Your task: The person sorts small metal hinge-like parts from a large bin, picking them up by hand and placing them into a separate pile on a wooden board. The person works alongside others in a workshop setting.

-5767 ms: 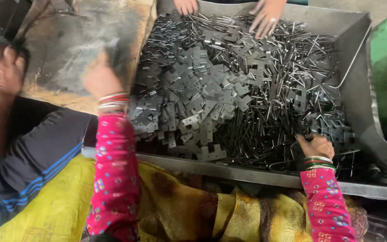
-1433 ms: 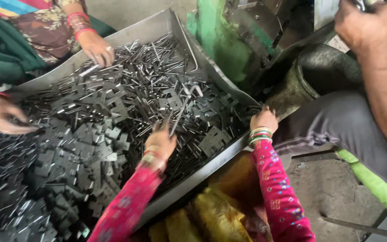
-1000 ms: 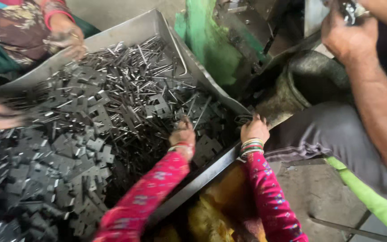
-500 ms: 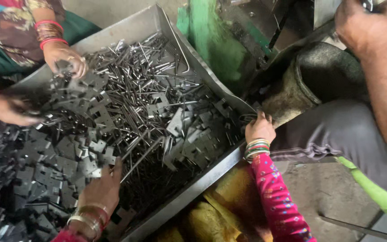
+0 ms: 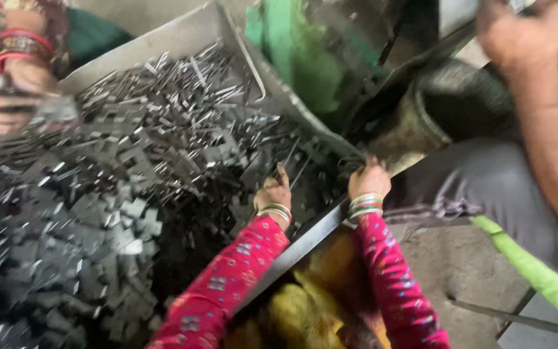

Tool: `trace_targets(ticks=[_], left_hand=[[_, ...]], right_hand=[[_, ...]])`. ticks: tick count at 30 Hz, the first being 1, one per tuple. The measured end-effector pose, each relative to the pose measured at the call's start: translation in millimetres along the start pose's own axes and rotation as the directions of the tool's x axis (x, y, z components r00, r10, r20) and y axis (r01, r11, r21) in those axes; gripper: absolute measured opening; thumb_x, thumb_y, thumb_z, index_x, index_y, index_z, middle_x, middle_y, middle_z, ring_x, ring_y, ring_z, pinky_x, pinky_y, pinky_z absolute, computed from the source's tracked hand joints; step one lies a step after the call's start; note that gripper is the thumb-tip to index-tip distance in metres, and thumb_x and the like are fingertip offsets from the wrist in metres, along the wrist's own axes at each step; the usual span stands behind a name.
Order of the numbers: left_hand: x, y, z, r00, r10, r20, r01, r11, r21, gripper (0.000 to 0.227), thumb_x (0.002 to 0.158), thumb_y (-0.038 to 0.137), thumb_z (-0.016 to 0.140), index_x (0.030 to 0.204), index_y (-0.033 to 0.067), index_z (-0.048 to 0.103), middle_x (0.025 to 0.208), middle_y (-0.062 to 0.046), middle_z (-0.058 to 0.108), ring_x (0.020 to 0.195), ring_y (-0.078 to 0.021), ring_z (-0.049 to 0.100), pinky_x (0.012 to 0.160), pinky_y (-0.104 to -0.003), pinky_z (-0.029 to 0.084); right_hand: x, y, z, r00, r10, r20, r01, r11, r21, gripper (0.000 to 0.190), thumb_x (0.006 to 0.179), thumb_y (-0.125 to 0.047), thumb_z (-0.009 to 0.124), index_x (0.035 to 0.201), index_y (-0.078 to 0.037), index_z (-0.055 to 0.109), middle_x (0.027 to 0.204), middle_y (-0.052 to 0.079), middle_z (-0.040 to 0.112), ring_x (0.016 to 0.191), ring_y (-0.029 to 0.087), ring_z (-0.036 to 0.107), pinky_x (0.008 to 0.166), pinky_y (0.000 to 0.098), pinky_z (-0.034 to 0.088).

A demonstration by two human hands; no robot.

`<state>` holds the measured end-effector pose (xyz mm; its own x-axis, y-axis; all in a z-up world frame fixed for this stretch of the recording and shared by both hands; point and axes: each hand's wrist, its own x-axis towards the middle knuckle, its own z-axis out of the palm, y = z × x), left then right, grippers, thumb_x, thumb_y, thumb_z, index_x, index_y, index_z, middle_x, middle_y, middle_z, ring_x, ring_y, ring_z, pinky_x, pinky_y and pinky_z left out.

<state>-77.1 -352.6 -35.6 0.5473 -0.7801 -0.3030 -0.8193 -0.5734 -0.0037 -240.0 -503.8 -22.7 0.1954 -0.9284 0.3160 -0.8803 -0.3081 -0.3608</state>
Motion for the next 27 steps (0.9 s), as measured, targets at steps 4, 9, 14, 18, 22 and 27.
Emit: trace_targets(ticks=[4, 9, 14, 18, 22, 27], left_hand=[[-48, -76, 16, 0.988, 0.11, -0.107, -0.112, 0.994, -0.009, 0.082, 0.09, 0.013, 0.059, 0.161, 0.0112, 0.019, 0.111, -0.02, 0.065, 0.083, -0.0303, 0.069, 0.059, -0.042, 0.061], [-119, -127, -27, 0.997, 0.062, 0.049, -0.069, 0.985, 0.159, 0.079, 0.098, 0.005, 0.051, 0.165, 0.0166, 0.011, 0.104, -0.018, 0.065, 0.07, -0.0237, 0.072, 0.053, -0.037, 0.061], [-175, -174, -84, 0.965, -0.053, 0.258, 0.012, 0.988, 0.156, 0.084, 0.098, 0.006, 0.051, 0.166, 0.02, 0.003, 0.105, -0.017, 0.064, 0.069, -0.0232, 0.073, 0.056, -0.037, 0.063], [-211, -207, -117, 0.92, -0.192, 0.342, 0.115, 0.966, 0.232, 0.076, 0.1, 0.012, 0.046, 0.164, 0.0228, 0.006, 0.133, -0.023, 0.055, 0.088, -0.0302, 0.075, 0.073, -0.041, 0.064], [-205, -204, -116, 0.891, -0.213, 0.4, 0.218, 0.975, 0.035, 0.087, 0.097, 0.014, 0.043, 0.171, 0.0227, -0.001, 0.154, -0.029, 0.041, 0.096, -0.0319, 0.076, 0.075, -0.038, 0.068], [-133, -117, -61, 0.866, -0.319, 0.384, 0.497, 0.619, -0.608, 0.078, 0.097, 0.076, 0.034, 0.123, 0.0101, 0.069, 0.113, -0.012, 0.073, 0.102, -0.0283, 0.071, 0.089, -0.042, 0.056]], right_hand=[[1, -3, -4, 1.0, -0.019, 0.006, 0.019, 1.0, -0.004, 0.031, 0.086, -0.013, 0.064, 0.116, -0.011, 0.071, 0.11, 0.018, 0.071, 0.096, 0.04, 0.068, 0.082, 0.0513, 0.056], [-2, 0, -3, 1.0, 0.008, -0.029, -0.007, 0.999, 0.031, 0.03, 0.087, -0.015, 0.064, 0.116, -0.012, 0.071, 0.111, 0.018, 0.071, 0.097, 0.04, 0.069, 0.081, 0.0511, 0.056], [3, -6, -3, 0.999, -0.021, -0.044, 0.022, 1.0, 0.01, 0.033, 0.084, -0.014, 0.065, 0.116, -0.013, 0.072, 0.109, 0.017, 0.071, 0.097, 0.041, 0.069, 0.08, 0.0519, 0.055], [-2, -4, -5, 1.0, 0.003, 0.0, -0.003, 1.0, 0.013, 0.034, 0.086, -0.013, 0.063, 0.119, -0.015, 0.073, 0.112, 0.017, 0.071, 0.099, 0.04, 0.068, 0.083, 0.0516, 0.056], [-3, -4, -6, 0.997, -0.052, -0.064, 0.052, 0.999, -0.009, 0.036, 0.084, -0.012, 0.064, 0.118, -0.014, 0.074, 0.111, 0.017, 0.071, 0.104, 0.04, 0.066, 0.086, 0.0513, 0.055], [3, -5, -3, 0.999, -0.025, -0.044, 0.027, 0.999, 0.037, 0.035, 0.084, -0.011, 0.063, 0.117, -0.013, 0.074, 0.111, 0.017, 0.071, 0.104, 0.04, 0.066, 0.086, 0.0516, 0.055]])
